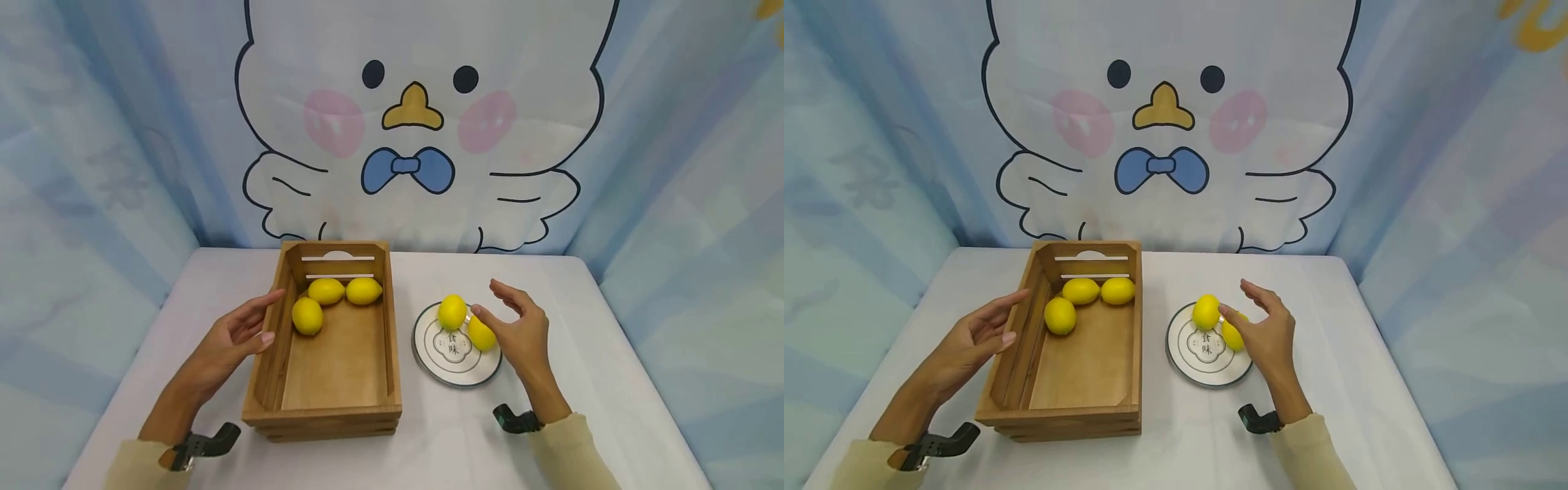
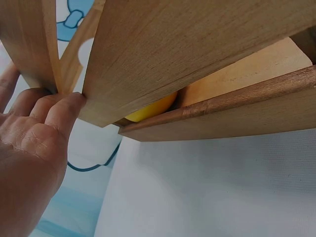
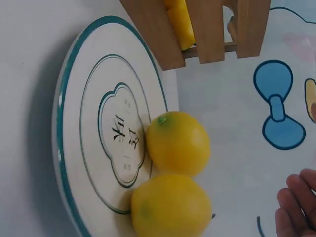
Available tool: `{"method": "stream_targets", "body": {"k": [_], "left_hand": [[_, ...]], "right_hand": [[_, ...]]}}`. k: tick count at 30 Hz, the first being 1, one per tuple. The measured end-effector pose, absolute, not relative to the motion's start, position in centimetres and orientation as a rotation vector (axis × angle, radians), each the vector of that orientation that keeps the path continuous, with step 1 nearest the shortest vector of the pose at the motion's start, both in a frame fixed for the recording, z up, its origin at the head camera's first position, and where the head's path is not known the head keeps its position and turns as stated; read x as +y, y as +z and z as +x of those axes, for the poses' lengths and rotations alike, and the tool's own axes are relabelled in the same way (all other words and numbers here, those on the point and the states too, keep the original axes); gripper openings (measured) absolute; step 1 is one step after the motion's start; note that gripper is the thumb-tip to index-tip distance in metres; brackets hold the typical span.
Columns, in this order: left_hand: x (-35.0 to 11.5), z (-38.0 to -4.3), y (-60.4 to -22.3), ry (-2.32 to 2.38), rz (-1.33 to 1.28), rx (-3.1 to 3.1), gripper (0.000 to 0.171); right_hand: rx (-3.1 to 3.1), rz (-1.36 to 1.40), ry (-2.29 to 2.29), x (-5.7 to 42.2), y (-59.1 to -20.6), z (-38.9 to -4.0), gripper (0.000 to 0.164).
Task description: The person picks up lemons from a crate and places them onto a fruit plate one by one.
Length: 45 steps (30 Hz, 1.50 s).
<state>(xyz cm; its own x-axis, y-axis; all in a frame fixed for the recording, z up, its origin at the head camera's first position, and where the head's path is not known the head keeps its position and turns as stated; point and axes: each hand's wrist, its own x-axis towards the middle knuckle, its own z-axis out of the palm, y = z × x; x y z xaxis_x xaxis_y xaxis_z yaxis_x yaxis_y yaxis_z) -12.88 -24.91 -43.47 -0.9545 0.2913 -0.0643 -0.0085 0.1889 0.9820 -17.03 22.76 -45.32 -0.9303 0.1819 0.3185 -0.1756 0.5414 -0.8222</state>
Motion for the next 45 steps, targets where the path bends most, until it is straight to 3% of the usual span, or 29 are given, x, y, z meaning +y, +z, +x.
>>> {"method": "stream_targets", "body": {"k": [11,18,45], "left_hand": [[-24.6,-13.2,-43.7,1.845,0.271,2.216,0.062],[-24.7,-13.2,-43.7,1.865,0.283,2.208,0.063],[-24.8,-13.0,-43.6,1.854,0.253,2.221,0.063]], "right_hand": [[-2.354,0.302,1.440,20.9,-42.8,-17.8,0.059],[-2.380,0.399,1.458,18.4,-38.9,-16.6,0.059],[-2.336,0.745,1.436,13.4,-35.1,-18.3,0.063]]}}
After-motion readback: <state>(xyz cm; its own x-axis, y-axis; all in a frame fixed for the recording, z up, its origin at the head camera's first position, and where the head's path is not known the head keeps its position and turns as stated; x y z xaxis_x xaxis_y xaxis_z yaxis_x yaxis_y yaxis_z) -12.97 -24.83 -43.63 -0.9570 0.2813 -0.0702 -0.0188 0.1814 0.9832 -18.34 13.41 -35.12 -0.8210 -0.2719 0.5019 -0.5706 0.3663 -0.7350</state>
